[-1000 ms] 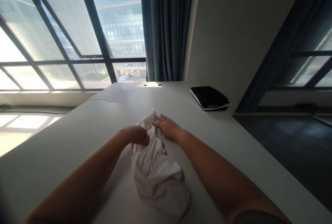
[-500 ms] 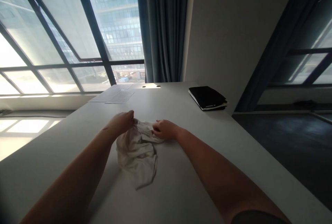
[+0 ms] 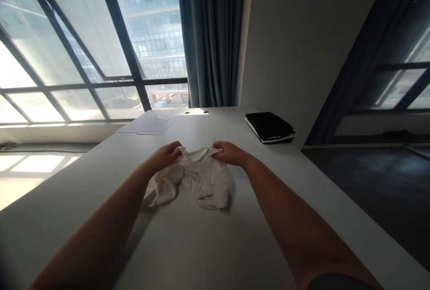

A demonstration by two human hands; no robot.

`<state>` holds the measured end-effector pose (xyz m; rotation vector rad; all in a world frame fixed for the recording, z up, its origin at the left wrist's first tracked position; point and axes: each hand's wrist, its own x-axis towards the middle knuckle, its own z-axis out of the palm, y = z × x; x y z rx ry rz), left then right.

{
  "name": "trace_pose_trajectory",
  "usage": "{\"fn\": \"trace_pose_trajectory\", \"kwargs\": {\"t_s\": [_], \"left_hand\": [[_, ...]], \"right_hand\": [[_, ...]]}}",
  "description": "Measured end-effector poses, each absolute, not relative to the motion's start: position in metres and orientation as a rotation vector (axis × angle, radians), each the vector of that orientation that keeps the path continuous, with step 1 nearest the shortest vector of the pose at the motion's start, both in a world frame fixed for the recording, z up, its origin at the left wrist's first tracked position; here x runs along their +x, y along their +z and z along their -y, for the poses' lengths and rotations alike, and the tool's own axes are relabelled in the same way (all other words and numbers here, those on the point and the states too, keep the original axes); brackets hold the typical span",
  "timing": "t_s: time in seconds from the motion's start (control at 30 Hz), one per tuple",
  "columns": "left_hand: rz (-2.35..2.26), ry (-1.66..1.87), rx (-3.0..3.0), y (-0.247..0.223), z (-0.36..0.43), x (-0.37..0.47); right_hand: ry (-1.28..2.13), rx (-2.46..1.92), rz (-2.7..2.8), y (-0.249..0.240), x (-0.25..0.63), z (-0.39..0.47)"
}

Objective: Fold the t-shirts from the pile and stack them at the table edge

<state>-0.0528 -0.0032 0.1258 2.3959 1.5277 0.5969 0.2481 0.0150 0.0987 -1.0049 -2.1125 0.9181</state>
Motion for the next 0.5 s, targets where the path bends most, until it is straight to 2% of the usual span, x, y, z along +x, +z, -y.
{"fn": "trace_pose_trajectory", "kwargs": {"t_s": [0.13, 0.2, 0.3, 0.4, 0.5], "left_hand": [[-1.258, 0.370, 2.246, 0.117, -0.006, -0.068], [-1.278, 0.213, 2.261, 0.115, -0.008, -0.070], [-1.436, -0.001, 2.369, 0.112, -0.012, -0.073], [-1.507, 0.032, 2.420, 0.104, -0.019, -0.076], [-1.441, 0.316, 2.322, 0.091, -0.025, -0.077]], "right_hand": [[0.949, -1.145, 1.655, 0.092, 0.282, -0.031], [0.981, -1.235, 1.549, 0.088, 0.297, -0.035], [1.221, -1.342, 1.569, 0.088, 0.314, -0.034], [1.474, -1.354, 1.659, 0.091, 0.328, -0.030], [1.439, -1.337, 1.668, 0.091, 0.331, -0.029]]}}
